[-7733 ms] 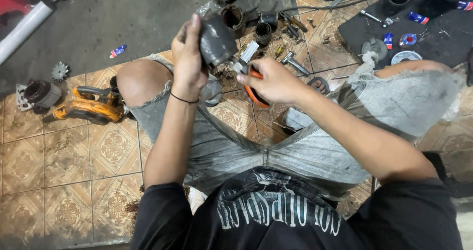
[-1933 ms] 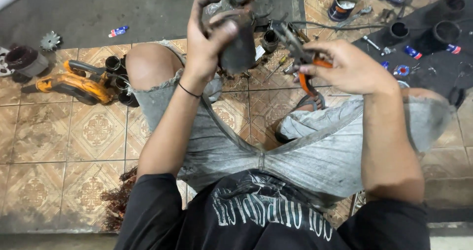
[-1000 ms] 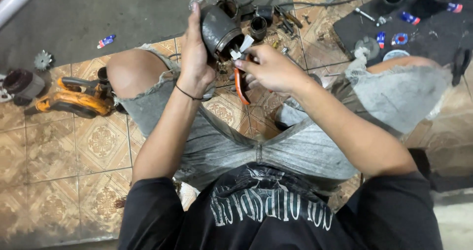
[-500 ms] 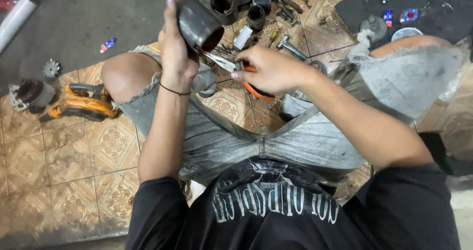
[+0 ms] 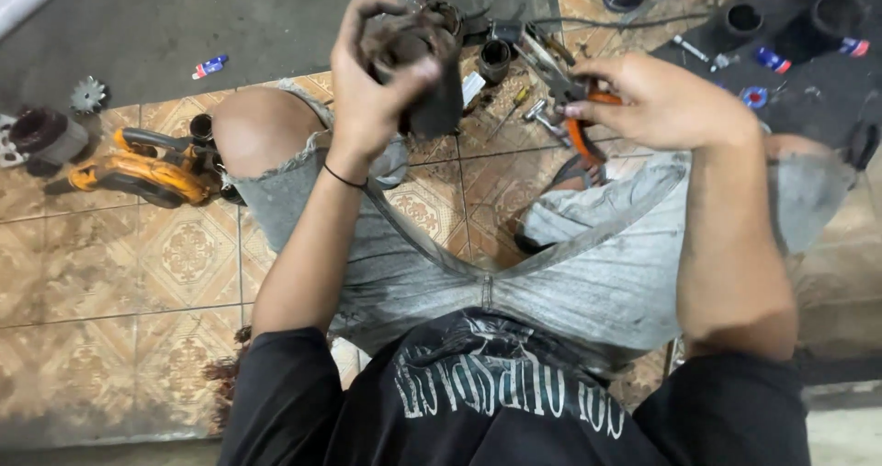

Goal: Extracting old copper windings from a motor stator using pliers

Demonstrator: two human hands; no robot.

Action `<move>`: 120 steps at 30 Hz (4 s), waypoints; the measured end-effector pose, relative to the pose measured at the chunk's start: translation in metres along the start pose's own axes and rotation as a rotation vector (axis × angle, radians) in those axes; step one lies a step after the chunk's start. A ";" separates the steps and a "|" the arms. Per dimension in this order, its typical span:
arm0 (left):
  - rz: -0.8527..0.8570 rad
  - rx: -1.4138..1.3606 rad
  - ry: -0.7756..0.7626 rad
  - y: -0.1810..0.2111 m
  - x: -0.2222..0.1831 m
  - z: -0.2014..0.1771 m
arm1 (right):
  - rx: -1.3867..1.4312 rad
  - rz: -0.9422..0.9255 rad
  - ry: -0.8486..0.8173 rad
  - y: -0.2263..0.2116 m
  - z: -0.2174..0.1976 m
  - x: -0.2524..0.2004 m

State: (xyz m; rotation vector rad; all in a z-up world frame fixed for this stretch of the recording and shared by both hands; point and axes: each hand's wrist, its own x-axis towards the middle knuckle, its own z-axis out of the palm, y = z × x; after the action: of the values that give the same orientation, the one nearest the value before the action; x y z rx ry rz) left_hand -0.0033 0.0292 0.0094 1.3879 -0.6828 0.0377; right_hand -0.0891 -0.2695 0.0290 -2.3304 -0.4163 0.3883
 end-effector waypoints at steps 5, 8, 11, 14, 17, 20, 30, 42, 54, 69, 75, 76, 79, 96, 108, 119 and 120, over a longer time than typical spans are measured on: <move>0.119 0.174 -0.167 0.005 -0.003 0.011 | 0.003 -0.056 0.078 -0.018 0.009 0.000; 0.087 0.230 -0.179 0.008 -0.005 0.016 | -0.094 -0.082 0.141 -0.023 0.015 0.002; 0.072 0.262 -0.221 0.010 -0.006 0.017 | -0.148 -0.114 0.167 -0.030 0.020 0.003; 0.081 0.296 -0.258 0.015 -0.005 0.019 | -0.217 -0.081 0.195 -0.038 0.023 0.001; 0.107 0.301 -0.336 0.015 -0.004 0.019 | -0.270 -0.073 0.195 -0.037 0.029 0.002; 0.086 0.334 -0.376 0.012 -0.005 0.019 | -0.319 -0.205 0.217 -0.027 0.037 0.007; 0.011 0.575 -0.525 0.006 -0.003 0.005 | 0.115 -0.491 0.687 -0.015 0.000 -0.026; 0.092 0.560 -0.459 0.029 0.003 -0.015 | -0.195 0.365 0.387 0.074 -0.041 -0.043; 0.047 0.549 -0.158 0.038 0.004 -0.033 | -0.096 0.241 0.419 0.085 -0.050 -0.065; -0.060 0.301 0.102 0.006 0.014 -0.050 | -0.161 0.520 0.150 0.078 -0.054 -0.063; -0.324 -0.277 0.648 -0.004 0.024 -0.074 | 0.171 0.211 0.485 0.191 -0.049 -0.087; -0.373 -0.454 0.727 0.000 0.025 -0.075 | 0.321 0.114 0.558 0.210 -0.050 -0.090; -0.349 -0.510 0.732 -0.003 0.020 -0.081 | 0.229 0.416 0.315 0.036 -0.052 -0.060; -0.526 -0.389 0.448 -0.004 0.012 -0.010 | 0.250 0.045 0.107 -0.059 0.082 0.063; -0.354 -0.130 0.317 -0.024 -0.002 0.010 | 0.426 0.173 0.280 -0.051 0.095 0.066; -0.440 -0.190 0.488 -0.024 0.016 -0.025 | 0.314 0.270 -0.114 -0.071 0.088 0.053; -0.458 -0.221 0.499 -0.018 0.015 -0.024 | 0.248 0.163 -0.067 -0.070 0.095 0.053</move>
State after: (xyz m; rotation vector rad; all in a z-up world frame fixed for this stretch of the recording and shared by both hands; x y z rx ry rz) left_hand 0.0266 0.0420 -0.0001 1.2258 0.0522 -0.0526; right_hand -0.0912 -0.1429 0.0042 -2.1191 -0.1965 0.5646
